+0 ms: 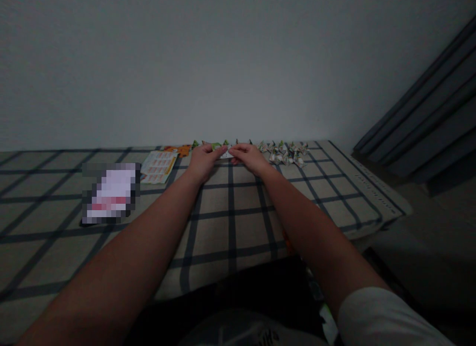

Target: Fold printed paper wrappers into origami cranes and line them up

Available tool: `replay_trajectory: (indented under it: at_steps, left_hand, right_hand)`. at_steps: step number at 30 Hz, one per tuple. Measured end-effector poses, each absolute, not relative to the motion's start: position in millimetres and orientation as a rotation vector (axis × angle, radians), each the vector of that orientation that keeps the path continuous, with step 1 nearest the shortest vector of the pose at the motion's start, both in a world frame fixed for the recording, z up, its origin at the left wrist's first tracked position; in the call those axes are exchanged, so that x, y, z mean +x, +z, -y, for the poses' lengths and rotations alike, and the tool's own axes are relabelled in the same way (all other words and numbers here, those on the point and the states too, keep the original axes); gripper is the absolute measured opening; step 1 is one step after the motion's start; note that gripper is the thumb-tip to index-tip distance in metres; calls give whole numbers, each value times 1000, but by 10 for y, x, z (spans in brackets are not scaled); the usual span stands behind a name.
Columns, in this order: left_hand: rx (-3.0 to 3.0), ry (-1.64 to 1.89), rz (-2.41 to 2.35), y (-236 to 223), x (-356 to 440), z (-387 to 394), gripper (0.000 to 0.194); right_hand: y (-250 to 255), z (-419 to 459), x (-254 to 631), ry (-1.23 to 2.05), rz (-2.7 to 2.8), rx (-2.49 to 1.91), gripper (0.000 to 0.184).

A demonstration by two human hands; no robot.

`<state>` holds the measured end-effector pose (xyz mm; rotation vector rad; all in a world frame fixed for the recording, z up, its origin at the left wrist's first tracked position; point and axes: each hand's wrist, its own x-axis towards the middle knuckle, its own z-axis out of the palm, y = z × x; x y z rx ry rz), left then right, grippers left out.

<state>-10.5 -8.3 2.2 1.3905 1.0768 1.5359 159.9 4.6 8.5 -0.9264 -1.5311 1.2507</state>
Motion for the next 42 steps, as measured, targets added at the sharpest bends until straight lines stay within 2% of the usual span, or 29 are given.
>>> replay_trajectory:
  at_steps: [6,10,19,27,34,38,40,42]
  left_hand:
    - [1476,1586,-1177,41,-93,127,39]
    - [1493,1593,-1182,52,-105,136,35]
    - [1254,1433,-983,39,-42,95,42]
    - [1203,1450,-897,41,-31,83,43]
    - [1159,1473,-921,5,-38,44,69]
    - [1160,1503,-942,-28,-44,8,78]
    - [1182,1501,-926,-49,-45,-3,70]
    - [1221,1445,-917,-73,-48,-9,54]
  right_hand:
    - [132,-29,1611,1224,1534,-944,5]
    - [125,-27,1589,1257,1542,-968,9]
    - [81,-106,1610,1122,1486,-947,14]
    - [49,-96,1604,1196,1491,-905,19]
    - [59,-96,1595,1219,1463,-891,13]
    - [34,-140,1589,1208,1440,-937,15]
    - [26,-149,1586,1217,1436,-928,17]
    - [24,-150,1585,1230,1425,-909,17]
